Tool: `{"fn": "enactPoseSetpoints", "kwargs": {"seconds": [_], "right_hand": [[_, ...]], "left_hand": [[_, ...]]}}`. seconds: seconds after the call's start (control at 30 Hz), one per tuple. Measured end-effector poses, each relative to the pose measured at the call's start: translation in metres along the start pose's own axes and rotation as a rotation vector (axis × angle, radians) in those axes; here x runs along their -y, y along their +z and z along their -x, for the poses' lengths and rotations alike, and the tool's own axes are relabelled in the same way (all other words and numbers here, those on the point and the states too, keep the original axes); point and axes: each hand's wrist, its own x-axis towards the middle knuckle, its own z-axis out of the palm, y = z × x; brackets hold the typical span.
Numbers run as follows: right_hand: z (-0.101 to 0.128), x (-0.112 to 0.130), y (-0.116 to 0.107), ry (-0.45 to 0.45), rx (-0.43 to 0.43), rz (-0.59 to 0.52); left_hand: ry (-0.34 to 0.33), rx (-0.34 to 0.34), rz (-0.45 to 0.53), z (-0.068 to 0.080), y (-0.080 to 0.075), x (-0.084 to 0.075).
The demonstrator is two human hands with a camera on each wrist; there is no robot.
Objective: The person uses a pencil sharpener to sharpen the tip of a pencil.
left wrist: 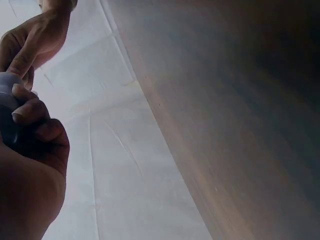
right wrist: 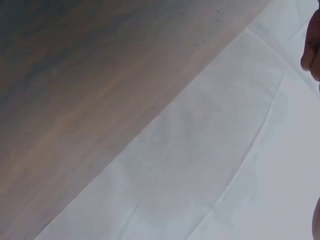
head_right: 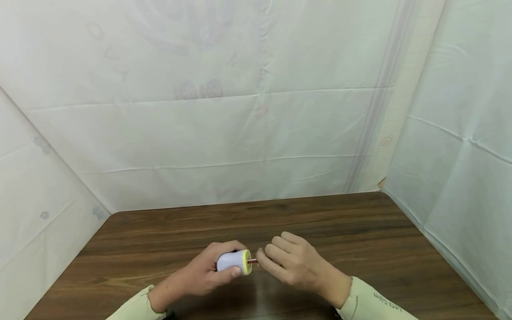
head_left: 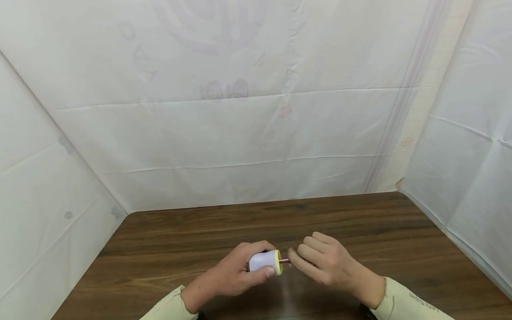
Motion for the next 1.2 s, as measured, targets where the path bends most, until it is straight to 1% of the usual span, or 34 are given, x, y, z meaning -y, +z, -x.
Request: {"fn": "enactPoseSetpoints", "kwargs": {"seconds": [0.07, 0.13, 0.2, 0.27, 0.33, 0.37, 0.47, 0.53, 0.57, 0.63, 0.7, 0.73, 0.77, 0.8, 0.83, 0.87, 0.93, 1.0, 1.07, 1.13, 1.2], "right_hand": [[-0.001, 0.002, 0.001, -0.008, -0.007, -0.028], [-0.001, 0.005, 0.003, 0.011, 0.006, -0.083], [0.002, 0.01, 0.004, 0.067, 0.038, -0.153], [0.005, 0.015, 0.004, 0.171, 0.081, -0.261], [0.008, 0.02, 0.003, 0.318, 0.13, -0.399], [0.009, 0.023, 0.002, 0.406, 0.157, -0.479], [0.009, 0.027, -0.002, 0.703, 0.239, -0.76], [0.007, 0.026, -0.005, 0.907, 0.306, -0.958], [0.007, 0.025, -0.008, 1.02, 0.34, -1.09], [0.006, 0.023, -0.011, 1.249, 0.393, -1.393], [0.007, 0.02, -0.014, 1.446, 0.431, -1.649], [0.008, 0.019, -0.014, 1.521, 0.443, -1.74], [0.009, 0.019, -0.014, 1.575, 0.455, -1.8], [0.01, 0.018, -0.013, 1.592, 0.47, -1.819], [0.009, 0.018, -0.014, 1.578, 0.487, -1.786], [0.009, 0.018, -0.014, 1.537, 0.505, -1.726], [0.007, 0.018, -0.014, 1.41, 0.516, -1.525], [0.006, 0.019, -0.014, 1.291, 0.503, -1.3], [0.006, 0.021, -0.012, 1.152, 0.441, -1.089], [0.007, 0.023, -0.008, 0.982, 0.36, -0.863], [0.006, 0.022, -0.003, 0.76, 0.27, -0.598]], "left_hand": [[-0.003, 0.018, 0.028, 0.0, 0.001, -0.001], [0.014, 0.024, 0.01, 0.0, 0.001, -0.002], [0.053, 0.02, -0.056, 0.0, 0.001, -0.002], [0.104, -0.001, -0.164, 0.0, 0.001, -0.002], [0.141, -0.029, -0.299, -0.001, 0.001, -0.003], [0.16, -0.043, -0.375, -0.001, 0.001, -0.004], [0.222, -0.074, -0.625, -0.002, 0.0, -0.005], [0.275, -0.082, -0.791, -0.003, 0.001, -0.005], [0.307, -0.081, -0.873, -0.003, 0.001, -0.005], [0.376, -0.073, -1.017, -0.004, 0.003, -0.005], [0.433, -0.055, -1.115, -0.004, 0.005, -0.005], [0.448, -0.049, -1.139, -0.003, 0.006, -0.005], [0.454, -0.045, -1.15, -0.003, 0.006, -0.004], [0.45, -0.041, -1.141, -0.002, 0.006, -0.004], [0.434, -0.036, -1.118, -0.002, 0.005, -0.004], [0.415, -0.033, -1.088, -0.001, 0.005, -0.004], [0.364, -0.034, -0.997, -0.002, 0.002, -0.005], [0.32, -0.038, -0.908, -0.002, -0.002, -0.004], [0.286, -0.051, -0.823, -0.002, -0.006, -0.004], [0.247, -0.07, -0.741, -0.002, -0.01, -0.005], [0.193, -0.075, -0.621, -0.001, -0.013, -0.006]]}}
